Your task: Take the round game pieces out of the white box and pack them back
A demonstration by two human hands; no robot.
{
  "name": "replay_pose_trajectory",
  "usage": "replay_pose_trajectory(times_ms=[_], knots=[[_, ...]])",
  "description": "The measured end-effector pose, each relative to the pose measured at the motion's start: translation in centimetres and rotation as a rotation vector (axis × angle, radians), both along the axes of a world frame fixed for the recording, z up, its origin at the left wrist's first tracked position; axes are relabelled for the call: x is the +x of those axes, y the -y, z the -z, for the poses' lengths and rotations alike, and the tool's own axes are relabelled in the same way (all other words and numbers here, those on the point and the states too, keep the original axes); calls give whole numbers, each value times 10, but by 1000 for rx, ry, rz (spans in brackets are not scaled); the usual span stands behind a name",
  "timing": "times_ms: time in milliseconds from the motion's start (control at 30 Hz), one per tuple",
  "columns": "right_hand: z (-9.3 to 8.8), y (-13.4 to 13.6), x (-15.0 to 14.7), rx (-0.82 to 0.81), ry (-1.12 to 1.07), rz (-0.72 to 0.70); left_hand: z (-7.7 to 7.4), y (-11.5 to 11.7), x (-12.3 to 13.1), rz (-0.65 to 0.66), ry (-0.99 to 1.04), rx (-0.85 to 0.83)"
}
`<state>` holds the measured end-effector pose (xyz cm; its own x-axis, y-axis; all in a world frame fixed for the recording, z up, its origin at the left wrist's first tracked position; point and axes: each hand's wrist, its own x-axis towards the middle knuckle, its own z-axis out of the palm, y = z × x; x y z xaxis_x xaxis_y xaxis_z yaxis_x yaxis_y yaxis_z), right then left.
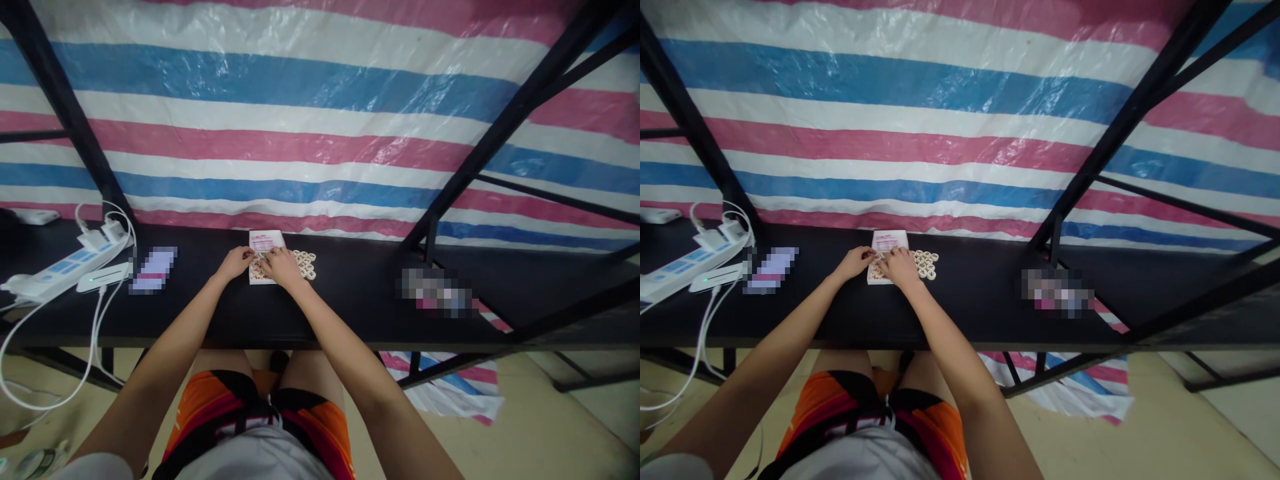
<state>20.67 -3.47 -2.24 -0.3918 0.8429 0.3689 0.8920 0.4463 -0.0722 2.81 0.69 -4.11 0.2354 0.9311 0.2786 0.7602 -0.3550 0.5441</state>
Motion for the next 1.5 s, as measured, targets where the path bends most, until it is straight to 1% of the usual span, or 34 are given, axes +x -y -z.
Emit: replay_pose_trajectory(times_ms=[67, 267, 433, 533, 633, 767, 867, 1000, 1233, 1333, 1500], knots=[[0, -1, -2, -26, 20, -40, 0, 0, 0, -1, 4, -4], [-2, -6, -9, -55, 71, -54, 0, 1, 0, -4, -12, 8], [-2, -5, -15, -68, 27, -94, -1, 2, 0, 0, 4, 0], [-1, -4, -11, -69, -49, -123, -3, 3, 0, 7, 9, -12], [2, 1, 2, -36, -150, -138, -3, 3, 0, 4, 7, -17], [11, 10, 27, -1, -279, -103, 0, 1, 0, 4, 8, 9], [18, 14, 39, -4, -360, -65, 2, 0, 0, 4, -2, 16], [22, 14, 43, 3, -467, -16, 1, 1, 0, 4, -1, 21], [19, 11, 54, -29, -583, 92, 2, 0, -1, 8, 12, 14], [20, 9, 59, -1, -673, 100, 3, 0, -1, 3, 8, 16], [24, 4, 64, 21, -818, 71, 3, 0, -1, 12, 12, 11]])
